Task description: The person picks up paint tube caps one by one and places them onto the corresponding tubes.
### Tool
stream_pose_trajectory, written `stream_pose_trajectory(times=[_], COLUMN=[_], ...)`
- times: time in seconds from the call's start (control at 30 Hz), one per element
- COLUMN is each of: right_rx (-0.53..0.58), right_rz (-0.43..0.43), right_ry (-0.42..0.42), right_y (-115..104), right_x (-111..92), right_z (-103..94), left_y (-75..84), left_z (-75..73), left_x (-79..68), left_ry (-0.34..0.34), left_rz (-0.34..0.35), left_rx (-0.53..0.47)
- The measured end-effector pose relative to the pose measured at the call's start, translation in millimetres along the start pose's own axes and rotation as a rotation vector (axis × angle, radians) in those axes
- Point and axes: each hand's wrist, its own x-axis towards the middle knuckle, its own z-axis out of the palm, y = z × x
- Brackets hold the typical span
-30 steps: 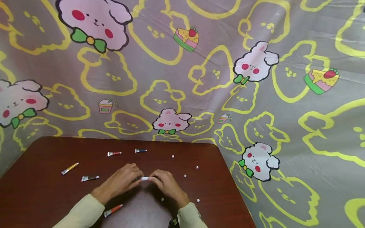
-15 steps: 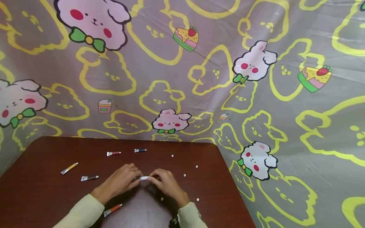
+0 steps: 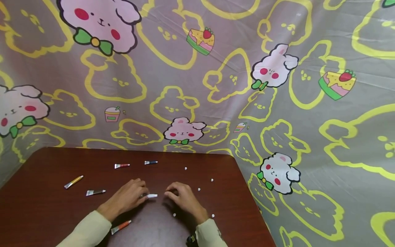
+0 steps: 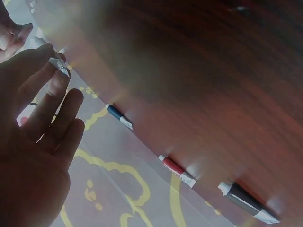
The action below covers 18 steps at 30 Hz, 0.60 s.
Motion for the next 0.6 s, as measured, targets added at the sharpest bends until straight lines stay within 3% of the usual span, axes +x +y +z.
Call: stream_pose_trajectory(times=[0.23,0.6], right_rx=[-0.042,-0.029], right_rz=[-0.004,0.063], right_ry=[0.012,0.020], right_y=[8,15], right_x=[-3,-8], right_z=[-5.5,-13.4], left_y=[-3.0,-3.3], left_z=[3.8,8.4], left_x=[-7.1,-12.9], left_ry=[-0.004,-0.051], left_rz=[-0.004,-0.028], left_rx=[0.019,0.018])
